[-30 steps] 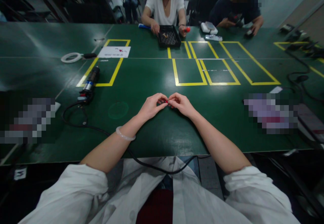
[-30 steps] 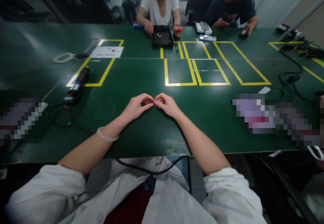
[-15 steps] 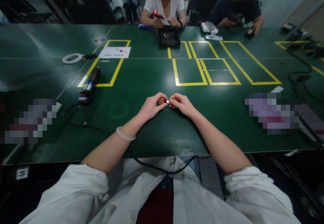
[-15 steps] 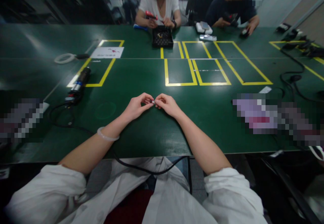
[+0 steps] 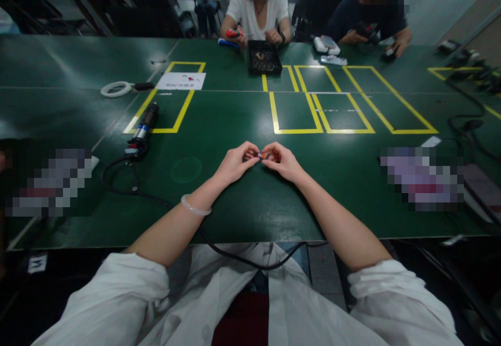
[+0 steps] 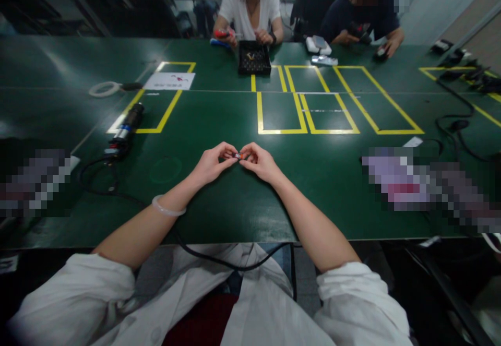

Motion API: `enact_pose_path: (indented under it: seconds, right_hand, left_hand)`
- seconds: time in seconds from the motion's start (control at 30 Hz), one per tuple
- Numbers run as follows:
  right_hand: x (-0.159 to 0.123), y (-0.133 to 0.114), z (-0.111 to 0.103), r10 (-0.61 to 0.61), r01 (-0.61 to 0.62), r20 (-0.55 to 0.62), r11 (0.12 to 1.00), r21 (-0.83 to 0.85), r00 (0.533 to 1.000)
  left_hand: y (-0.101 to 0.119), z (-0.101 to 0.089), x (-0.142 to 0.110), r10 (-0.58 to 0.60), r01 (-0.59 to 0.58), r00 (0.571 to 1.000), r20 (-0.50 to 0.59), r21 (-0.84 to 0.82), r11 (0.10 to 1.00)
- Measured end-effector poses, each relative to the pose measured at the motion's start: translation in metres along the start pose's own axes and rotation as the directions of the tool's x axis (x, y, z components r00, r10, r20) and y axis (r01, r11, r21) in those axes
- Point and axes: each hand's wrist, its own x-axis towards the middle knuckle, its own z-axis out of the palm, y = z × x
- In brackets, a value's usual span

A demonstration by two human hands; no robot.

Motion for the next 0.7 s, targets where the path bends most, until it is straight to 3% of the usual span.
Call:
enact_pose_path:
  seconds: [0.23, 0.43, 0.7]
  right_hand:
    - [-0.001, -0.005, 0.0007, -0.026, 0.024, -0.019, 0.995, -0.101, 0.999]
    - [0.0003, -0.0037, 0.0015, 0.063, -0.063, 0.009, 0.995, 0.083, 0.998]
    - [0.0006, -0.0086, 0.0016, 0.128, -0.128, 0.016, 0.978, 0.165, 0.992]
  left_hand:
    - [-0.0028, 0.0017, -0.0002, -0.04, 0.042, 0.999, 0.034, -0.049, 0.998]
    - [-0.0005, 0.0009, -0.0008, -0.054, 0.056, 0.997, 0.061, -0.023, 0.998]
    - [0.0039, 0.0004, -0.0018, -0.08, 0.077, 0.991, 0.106, 0.029, 0.997]
